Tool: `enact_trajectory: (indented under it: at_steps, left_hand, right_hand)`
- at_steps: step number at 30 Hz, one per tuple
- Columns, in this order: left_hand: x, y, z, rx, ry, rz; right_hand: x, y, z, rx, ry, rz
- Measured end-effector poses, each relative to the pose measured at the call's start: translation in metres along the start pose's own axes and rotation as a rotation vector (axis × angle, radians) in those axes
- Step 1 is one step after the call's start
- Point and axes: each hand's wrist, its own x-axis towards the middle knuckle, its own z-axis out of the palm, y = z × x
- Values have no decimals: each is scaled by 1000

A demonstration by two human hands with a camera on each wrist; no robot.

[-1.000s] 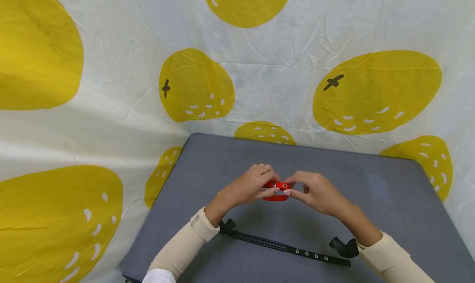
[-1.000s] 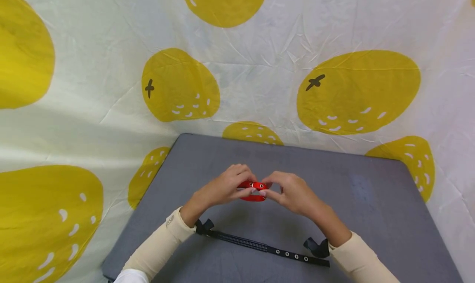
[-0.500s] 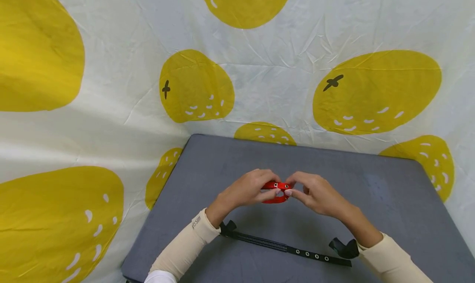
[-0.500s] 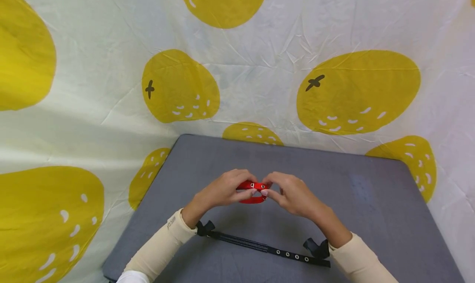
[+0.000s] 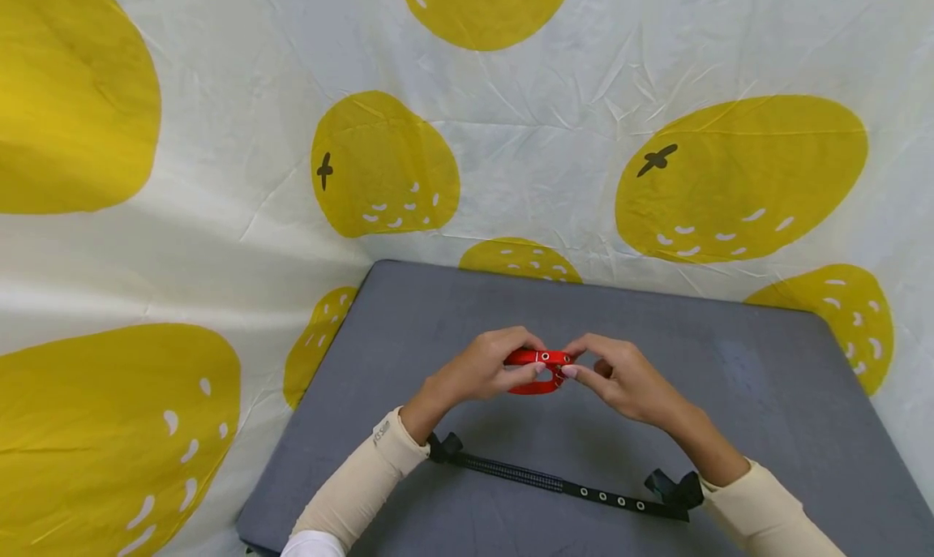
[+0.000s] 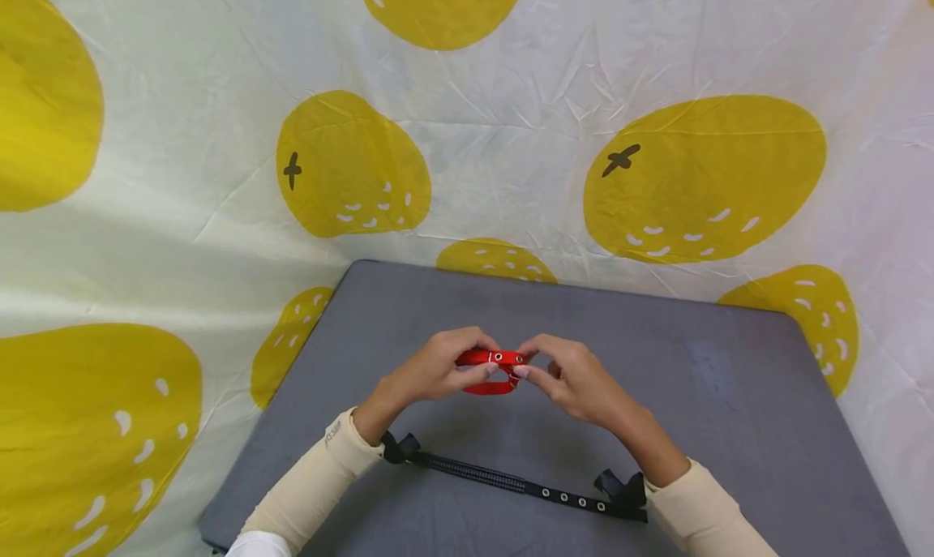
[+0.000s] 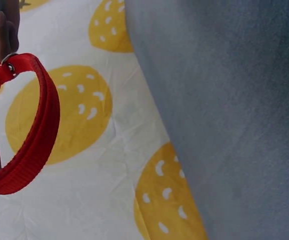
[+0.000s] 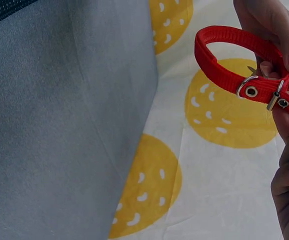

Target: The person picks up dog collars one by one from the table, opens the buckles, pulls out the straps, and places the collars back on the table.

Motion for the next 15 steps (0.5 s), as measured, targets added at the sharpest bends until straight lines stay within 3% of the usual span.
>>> enact_trajectory:
  at_steps: [9, 15]
  left_hand:
    - [1, 8, -5, 57, -47, 2]
    - [0, 9, -3, 44, -66, -59]
  right_hand:
    - [2, -2, 3, -213, 27, -88]
    - [2, 1, 5, -294, 48, -102]
